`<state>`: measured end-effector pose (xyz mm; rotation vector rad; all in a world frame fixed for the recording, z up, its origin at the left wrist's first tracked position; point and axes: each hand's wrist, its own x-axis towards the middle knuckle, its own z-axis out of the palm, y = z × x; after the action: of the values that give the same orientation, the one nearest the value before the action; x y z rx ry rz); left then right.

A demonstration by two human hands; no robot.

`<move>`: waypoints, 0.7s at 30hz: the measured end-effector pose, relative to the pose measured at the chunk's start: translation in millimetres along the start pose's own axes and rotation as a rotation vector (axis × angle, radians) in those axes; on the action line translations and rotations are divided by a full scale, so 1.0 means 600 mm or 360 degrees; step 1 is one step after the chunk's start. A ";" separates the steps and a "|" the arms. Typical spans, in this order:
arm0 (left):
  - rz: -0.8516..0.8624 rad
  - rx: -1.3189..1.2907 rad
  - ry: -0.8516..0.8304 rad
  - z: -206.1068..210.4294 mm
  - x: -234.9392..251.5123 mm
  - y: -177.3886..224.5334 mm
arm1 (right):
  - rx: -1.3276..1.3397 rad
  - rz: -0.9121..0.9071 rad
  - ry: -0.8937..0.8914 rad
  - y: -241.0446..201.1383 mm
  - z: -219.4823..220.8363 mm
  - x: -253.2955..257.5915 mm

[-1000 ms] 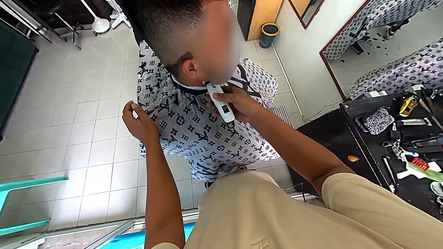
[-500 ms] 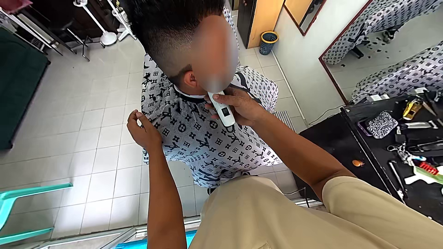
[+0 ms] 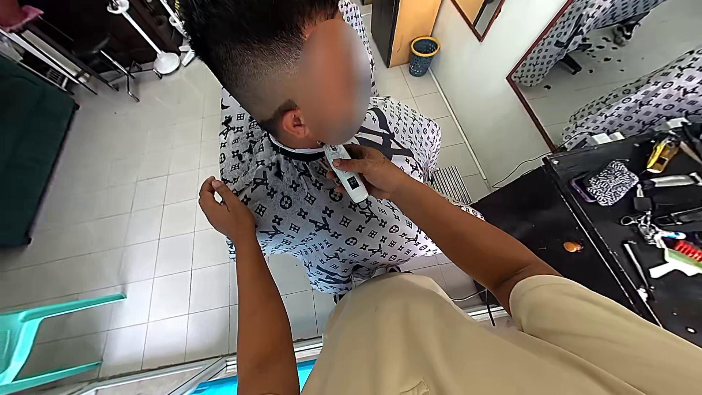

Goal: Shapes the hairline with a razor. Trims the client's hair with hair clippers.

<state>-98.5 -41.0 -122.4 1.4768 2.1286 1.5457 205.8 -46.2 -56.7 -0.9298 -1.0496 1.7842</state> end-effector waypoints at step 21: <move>-0.0004 0.0014 0.0007 0.002 -0.001 0.001 | -0.0776 -0.0206 0.0076 0.032 0.005 -0.004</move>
<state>-97.1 -40.6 -122.8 1.4741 2.1420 1.5420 198.1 -54.8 -72.7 -1.1557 -1.5141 1.4153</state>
